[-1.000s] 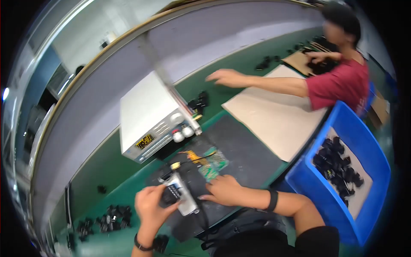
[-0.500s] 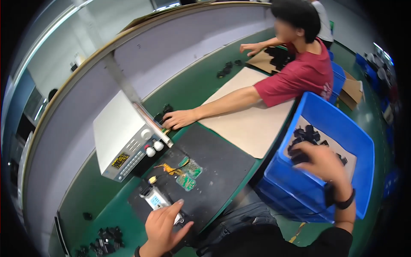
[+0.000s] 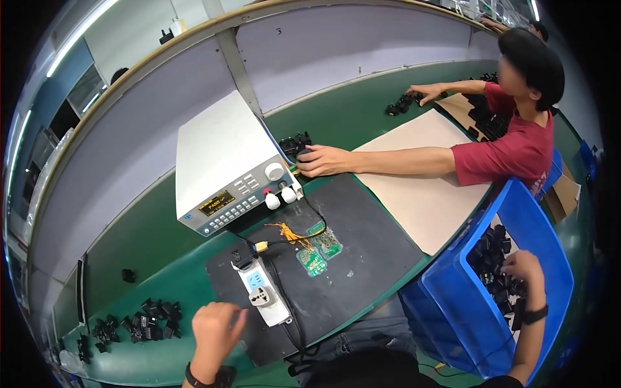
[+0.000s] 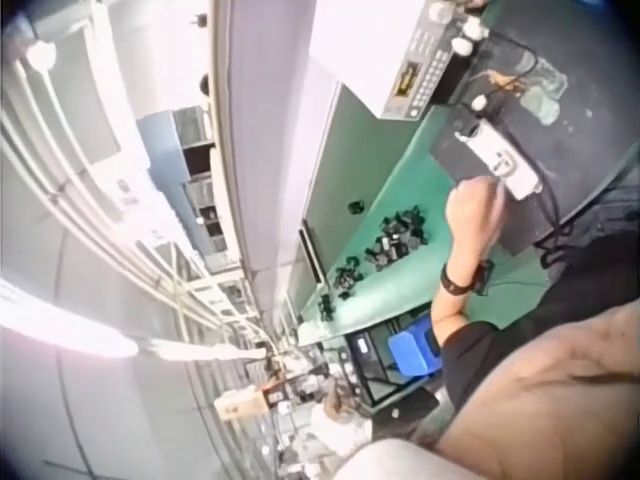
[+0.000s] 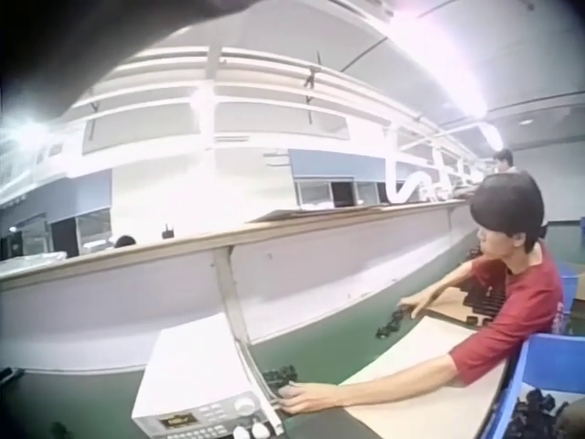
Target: The person picks up a power adapter, plugs it into a power strip, and connects a cable to it. After the testing device displays a result, the person disconnects the cable, removes the adapter, and places it on the table.
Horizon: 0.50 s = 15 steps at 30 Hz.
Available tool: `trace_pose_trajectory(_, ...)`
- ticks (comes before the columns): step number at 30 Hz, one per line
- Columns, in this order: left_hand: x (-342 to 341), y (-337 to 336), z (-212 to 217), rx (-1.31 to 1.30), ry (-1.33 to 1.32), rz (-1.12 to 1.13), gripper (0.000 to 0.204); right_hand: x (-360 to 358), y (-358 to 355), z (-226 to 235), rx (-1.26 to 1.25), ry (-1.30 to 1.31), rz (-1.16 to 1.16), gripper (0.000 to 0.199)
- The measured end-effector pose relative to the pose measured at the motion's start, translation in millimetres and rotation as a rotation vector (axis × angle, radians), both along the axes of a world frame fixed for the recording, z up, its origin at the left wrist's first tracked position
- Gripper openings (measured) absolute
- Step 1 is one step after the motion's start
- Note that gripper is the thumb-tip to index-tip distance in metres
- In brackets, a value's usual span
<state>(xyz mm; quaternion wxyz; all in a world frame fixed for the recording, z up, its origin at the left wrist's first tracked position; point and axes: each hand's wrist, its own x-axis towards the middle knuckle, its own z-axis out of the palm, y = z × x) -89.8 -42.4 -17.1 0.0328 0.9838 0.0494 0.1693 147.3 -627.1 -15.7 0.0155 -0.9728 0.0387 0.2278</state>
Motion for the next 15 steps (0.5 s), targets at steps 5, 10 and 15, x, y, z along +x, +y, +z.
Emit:
trace_pose_trajectory(5,-16.9,42.1,-24.1,0.029,0.248,0.209,0.018,-24.2,189.3,76.5,0.456,-0.366,0.666,0.017)
trace_pose_trajectory(10,13.8,55.1,-42.2,-0.12,0.449,0.139,0.025,14.9,316.4,52.2,0.499,-0.303,1.263,0.05)
trace_pose_trajectory(15,11.6,62.4,-47.0,-0.132,0.54,0.139,0.028,168.5,450.5,-33.7,0.551,-0.665,0.969,0.081)
